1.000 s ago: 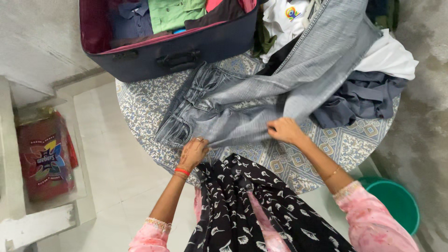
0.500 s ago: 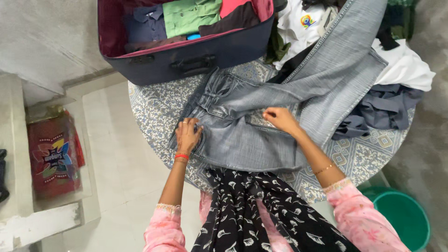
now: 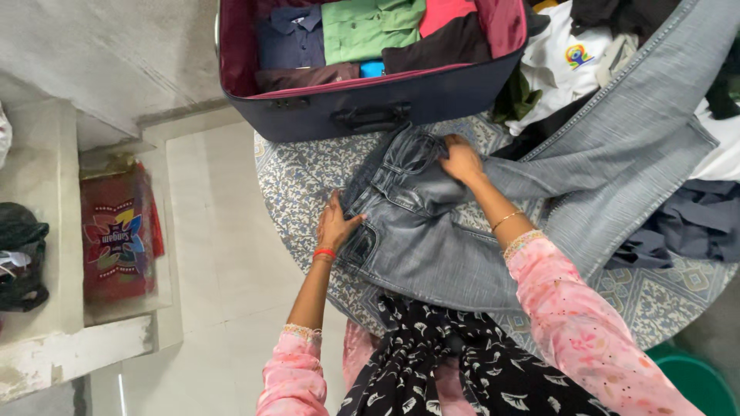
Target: The person folds a pair of black trousers, a pair of grey jeans, and a white long-sleeved shirt on a patterned table. After folding each item, the person places it into an open suitcase. The task is performed by hand without tools.
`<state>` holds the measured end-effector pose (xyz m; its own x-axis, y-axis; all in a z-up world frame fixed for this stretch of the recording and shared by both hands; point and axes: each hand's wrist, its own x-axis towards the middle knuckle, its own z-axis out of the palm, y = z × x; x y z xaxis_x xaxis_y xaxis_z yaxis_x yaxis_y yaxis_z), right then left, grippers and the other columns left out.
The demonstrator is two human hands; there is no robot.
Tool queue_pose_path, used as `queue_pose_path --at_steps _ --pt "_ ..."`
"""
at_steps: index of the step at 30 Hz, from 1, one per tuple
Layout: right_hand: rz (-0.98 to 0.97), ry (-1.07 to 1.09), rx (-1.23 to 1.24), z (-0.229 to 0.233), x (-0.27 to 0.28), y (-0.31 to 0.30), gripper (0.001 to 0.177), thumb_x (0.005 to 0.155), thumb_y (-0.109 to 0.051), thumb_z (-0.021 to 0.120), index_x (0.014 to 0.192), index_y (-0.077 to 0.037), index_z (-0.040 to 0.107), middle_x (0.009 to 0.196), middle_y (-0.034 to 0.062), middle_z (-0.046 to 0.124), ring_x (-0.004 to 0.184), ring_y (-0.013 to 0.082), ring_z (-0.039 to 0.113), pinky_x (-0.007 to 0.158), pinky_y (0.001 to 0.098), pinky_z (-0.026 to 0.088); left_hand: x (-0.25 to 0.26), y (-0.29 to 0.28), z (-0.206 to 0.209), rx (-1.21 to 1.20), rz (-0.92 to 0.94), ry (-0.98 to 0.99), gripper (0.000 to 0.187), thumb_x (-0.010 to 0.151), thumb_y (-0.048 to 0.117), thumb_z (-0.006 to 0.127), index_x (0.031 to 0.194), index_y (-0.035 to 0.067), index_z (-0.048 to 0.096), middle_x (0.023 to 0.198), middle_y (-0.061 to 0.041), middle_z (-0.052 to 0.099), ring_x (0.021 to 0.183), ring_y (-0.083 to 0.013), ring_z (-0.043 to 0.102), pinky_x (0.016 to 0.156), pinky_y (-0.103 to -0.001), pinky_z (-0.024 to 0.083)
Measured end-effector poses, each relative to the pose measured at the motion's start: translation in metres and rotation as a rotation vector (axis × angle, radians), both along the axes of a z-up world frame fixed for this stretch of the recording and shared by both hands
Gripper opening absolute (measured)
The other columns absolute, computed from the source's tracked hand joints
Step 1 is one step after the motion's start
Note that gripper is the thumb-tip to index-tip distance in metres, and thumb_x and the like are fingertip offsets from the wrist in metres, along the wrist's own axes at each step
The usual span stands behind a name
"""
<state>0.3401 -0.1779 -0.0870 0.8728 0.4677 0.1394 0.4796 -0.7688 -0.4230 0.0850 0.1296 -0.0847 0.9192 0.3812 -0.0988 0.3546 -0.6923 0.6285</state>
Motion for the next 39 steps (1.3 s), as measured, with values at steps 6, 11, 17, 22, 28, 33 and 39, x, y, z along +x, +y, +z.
queue_pose_path --at_steps 6,11,17,22,28,33,39 --pt "-0.092 0.228 -0.079 -0.001 0.027 0.03 0.084 0.075 -0.047 0.087 0.137 0.0 0.057 0.133 0.0296 0.055 0.118 0.0432 0.056 0.097 0.0472 0.048 -0.003 0.009 -0.018 -0.05 0.032 0.128 0.096 0.076 0.064 0.08 0.147 0.006 0.049 0.136 -0.025 0.061 0.131 -0.0404 0.054 0.111 -0.046 0.042" --pt "-0.169 0.543 -0.115 0.032 0.035 0.043 0.054 0.075 -0.04 0.088 0.111 -0.003 0.074 0.102 0.0214 0.075 0.091 0.0321 0.071 0.08 0.0432 0.054 -0.016 0.019 -0.013 -0.253 0.076 0.026 0.085 0.076 0.057 0.08 0.14 0.005 0.059 0.134 -0.025 0.062 0.128 -0.039 0.055 0.108 -0.044 0.042" --pt "0.032 0.613 0.099 0.137 -0.005 0.083 0.029 0.081 -0.028 0.087 0.098 -0.006 0.078 0.083 0.014 0.074 0.058 0.0157 0.072 0.056 0.0292 0.056 -0.038 0.031 0.021 -0.374 0.116 -0.074 0.072 0.081 0.051 0.081 0.127 -0.002 0.064 0.117 -0.025 0.072 0.111 -0.0364 0.07 0.096 -0.041 0.053" --pt "0.276 -0.193 0.372 0.234 -0.055 0.143 0.02 0.078 -0.019 0.085 0.096 -0.012 0.081 0.097 0.0048 0.071 0.08 0.0273 0.072 0.064 0.0379 0.052 -0.052 0.042 0.058 -0.522 0.328 -0.078 0.059 0.081 0.045 0.08 0.118 0.0 0.068 0.107 -0.02 0.078 0.099 -0.033 0.075 0.088 -0.041 0.055" --pt "0.294 -0.248 0.327 0.243 -0.114 0.198 0.017 0.086 -0.018 0.078 0.102 -0.012 0.078 0.101 0.0014 0.072 0.087 0.0267 0.069 0.073 0.0407 0.053 -0.049 0.088 0.023 -0.086 0.469 -0.215 0.05 0.085 0.044 0.082 0.111 0.003 0.071 0.101 -0.02 0.074 0.094 -0.0359 0.071 0.085 -0.045 0.053" --pt "0.403 -0.467 0.074 0.193 -0.163 0.198 0.013 0.077 -0.019 0.076 0.088 -0.012 0.072 0.087 0.0024 0.063 0.091 0.0254 0.058 0.078 0.04 0.046 -0.051 0.075 0.0 0.206 0.559 -0.213 0.048 0.115 0.056 0.057 0.108 0.012 0.073 0.101 -0.013 0.073 0.096 -0.0299 0.068 0.093 -0.046 0.054" --pt "0.525 -0.438 0.103 0.152 -0.194 0.162 0.012 0.079 -0.016 0.073 0.089 -0.011 0.07 0.091 0.0031 0.061 0.092 0.023 0.057 0.084 0.0386 0.044 -0.038 0.035 0.067 -1.228 0.567 -0.074 0.094 0.085 0.082 0.042 0.138 0.005 0.048 0.118 -0.025 0.07 0.103 -0.0421 0.072 0.074 -0.041 0.064"
